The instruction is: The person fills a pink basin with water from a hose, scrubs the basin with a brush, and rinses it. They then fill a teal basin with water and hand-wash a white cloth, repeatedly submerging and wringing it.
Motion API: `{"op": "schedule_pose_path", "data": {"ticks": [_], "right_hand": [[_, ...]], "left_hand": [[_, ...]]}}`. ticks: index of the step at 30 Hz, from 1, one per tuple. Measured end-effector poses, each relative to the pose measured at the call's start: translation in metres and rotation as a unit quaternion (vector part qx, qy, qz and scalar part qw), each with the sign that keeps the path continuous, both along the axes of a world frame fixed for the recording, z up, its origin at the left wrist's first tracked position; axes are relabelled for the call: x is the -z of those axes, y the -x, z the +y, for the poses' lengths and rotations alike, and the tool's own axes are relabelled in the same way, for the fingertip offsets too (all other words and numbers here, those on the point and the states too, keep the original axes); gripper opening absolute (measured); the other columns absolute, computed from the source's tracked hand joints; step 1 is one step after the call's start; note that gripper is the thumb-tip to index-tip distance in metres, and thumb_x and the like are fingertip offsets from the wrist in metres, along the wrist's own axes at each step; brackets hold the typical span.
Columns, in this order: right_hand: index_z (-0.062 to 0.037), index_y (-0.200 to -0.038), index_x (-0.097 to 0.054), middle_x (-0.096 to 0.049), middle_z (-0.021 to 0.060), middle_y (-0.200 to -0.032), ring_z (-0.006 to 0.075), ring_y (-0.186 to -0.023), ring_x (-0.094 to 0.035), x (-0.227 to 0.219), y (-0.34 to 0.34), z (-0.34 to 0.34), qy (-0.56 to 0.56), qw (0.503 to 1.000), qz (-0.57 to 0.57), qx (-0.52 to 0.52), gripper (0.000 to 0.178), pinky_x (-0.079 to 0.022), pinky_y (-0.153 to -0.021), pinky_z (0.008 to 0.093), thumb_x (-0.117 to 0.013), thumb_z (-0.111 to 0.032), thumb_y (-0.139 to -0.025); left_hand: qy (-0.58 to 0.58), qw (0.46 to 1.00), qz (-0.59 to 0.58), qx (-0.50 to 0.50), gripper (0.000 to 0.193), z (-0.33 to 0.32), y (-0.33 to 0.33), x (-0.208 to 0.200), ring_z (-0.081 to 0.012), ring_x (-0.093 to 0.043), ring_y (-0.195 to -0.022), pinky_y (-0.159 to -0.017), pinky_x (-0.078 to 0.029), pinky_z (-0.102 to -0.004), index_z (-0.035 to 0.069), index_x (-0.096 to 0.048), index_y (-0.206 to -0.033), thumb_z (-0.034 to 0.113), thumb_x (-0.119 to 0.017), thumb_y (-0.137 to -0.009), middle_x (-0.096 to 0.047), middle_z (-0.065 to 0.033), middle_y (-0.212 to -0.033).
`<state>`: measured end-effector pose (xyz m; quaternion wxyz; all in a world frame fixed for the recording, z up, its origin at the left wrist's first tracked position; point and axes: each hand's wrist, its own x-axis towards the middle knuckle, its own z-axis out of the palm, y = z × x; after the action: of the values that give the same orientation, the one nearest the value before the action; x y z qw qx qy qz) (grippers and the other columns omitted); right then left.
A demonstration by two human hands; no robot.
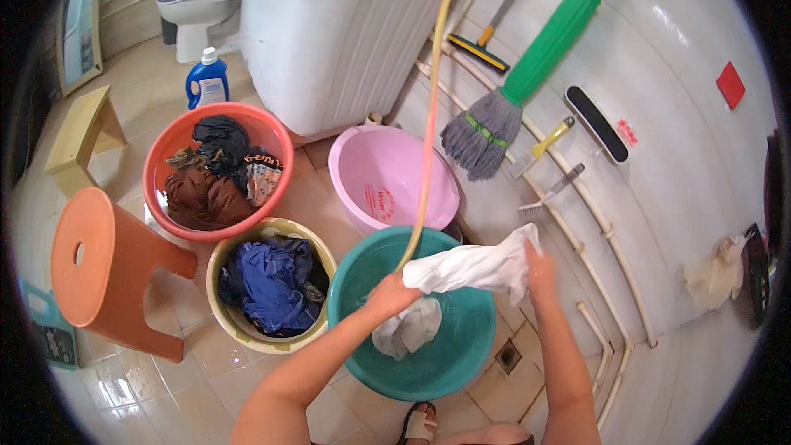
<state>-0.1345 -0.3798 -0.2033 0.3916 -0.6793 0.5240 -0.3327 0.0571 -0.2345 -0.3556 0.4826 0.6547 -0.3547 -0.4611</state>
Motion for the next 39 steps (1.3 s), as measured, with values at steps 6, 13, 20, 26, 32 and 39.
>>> {"op": "schedule_pose_path", "data": {"ticks": [6, 13, 20, 26, 32, 39], "right_hand": [[-0.0032, -0.106, -0.056, -0.059, 0.0189, -0.103, 0.0328, -0.098, -0.055, 0.144, 0.042, -0.023, 0.001, 0.961, 0.262, -0.084, 0.033, -0.043, -0.084, 0.0381, -0.06, -0.016, -0.076], [-0.0204, -0.133, -0.037, -0.02, 0.0163, -0.142, 0.0377, -0.129, -0.02, 0.273, -0.001, -0.017, -0.098, 0.949, 0.232, -0.188, 0.066, -0.02, -0.103, 0.0495, -0.059, -0.04, -0.074], [-0.0111, -0.135, -0.03, -0.024, 0.0144, -0.14, 0.0384, -0.128, -0.021, 0.302, -0.032, 0.051, 0.041, 0.909, 0.357, -0.213, 0.073, -0.019, -0.096, 0.0629, -0.052, -0.049, -0.076], [-0.0076, -0.131, -0.035, -0.032, 0.0127, -0.137, 0.0339, -0.128, -0.025, 0.304, -0.029, 0.036, 0.068, 0.875, 0.39, -0.279, 0.07, -0.021, -0.1, 0.0558, -0.054, -0.047, -0.075], [-0.0111, -0.116, -0.055, -0.041, 0.0111, -0.131, 0.0311, -0.126, -0.029, 0.309, -0.046, 0.036, 0.012, 0.916, 0.389, -0.094, 0.061, -0.016, -0.102, 0.0523, -0.06, -0.048, -0.068], [-0.0097, -0.068, -0.065, -0.06, 0.0108, -0.07, 0.0225, -0.077, -0.057, 0.274, -0.027, 0.008, -0.213, 0.953, 0.141, -0.161, 0.024, -0.04, -0.074, 0.031, -0.06, -0.033, -0.063]], "left_hand": [[-0.106, 0.958, -0.264, 0.042, 0.058, 0.003, -0.009, -0.039, -0.0337, -0.058, -0.091, -0.077, -0.047, -0.041, 0.003, -0.048, -0.109, 0.032, -0.067, -0.063, -0.059, -0.022, -0.091], [-0.097, 0.852, -0.514, 0.023, 0.059, 0.018, 0.007, 0.041, -0.0341, -0.042, -0.112, -0.089, -0.035, -0.0537, 0.003, -0.045, -0.114, 0.026, -0.07, -0.066, -0.045, -0.0164, -0.116], [-0.242, 0.761, -0.581, 0.156, 0.087, 0.015, 0.061, 0.109, -0.0385, -0.014, -0.131, -0.095, -0.008, -0.069, 0.013, -0.025, -0.137, 0.061, -0.053, -0.07, -0.019, -0.014, -0.142], [-0.217, 0.767, -0.576, 0.181, 0.078, 0.012, 0.066, 0.161, -0.0381, -0.006, -0.132, -0.095, -0.001, -0.069, 0.012, -0.029, -0.135, 0.056, -0.05, -0.074, -0.018, -0.0158, -0.142], [-0.186, 0.85, -0.475, 0.131, 0.044, 0.003, 0.047, 0.119, -0.035, -0.044, -0.109, -0.083, -0.038, -0.05, 0.01, -0.051, -0.11, 0.036, -0.056, -0.074, -0.046, -0.0131, -0.121], [-0.112, 0.86, -0.345, 0.358, 0.016, 0.047, 0.045, 0.073, -0.0283, -0.061, -0.075, -0.065, -0.047, -0.0401, 0.015, -0.06, -0.082, 0.012, -0.054, -0.067, -0.062, -0.0095, -0.076]]}}
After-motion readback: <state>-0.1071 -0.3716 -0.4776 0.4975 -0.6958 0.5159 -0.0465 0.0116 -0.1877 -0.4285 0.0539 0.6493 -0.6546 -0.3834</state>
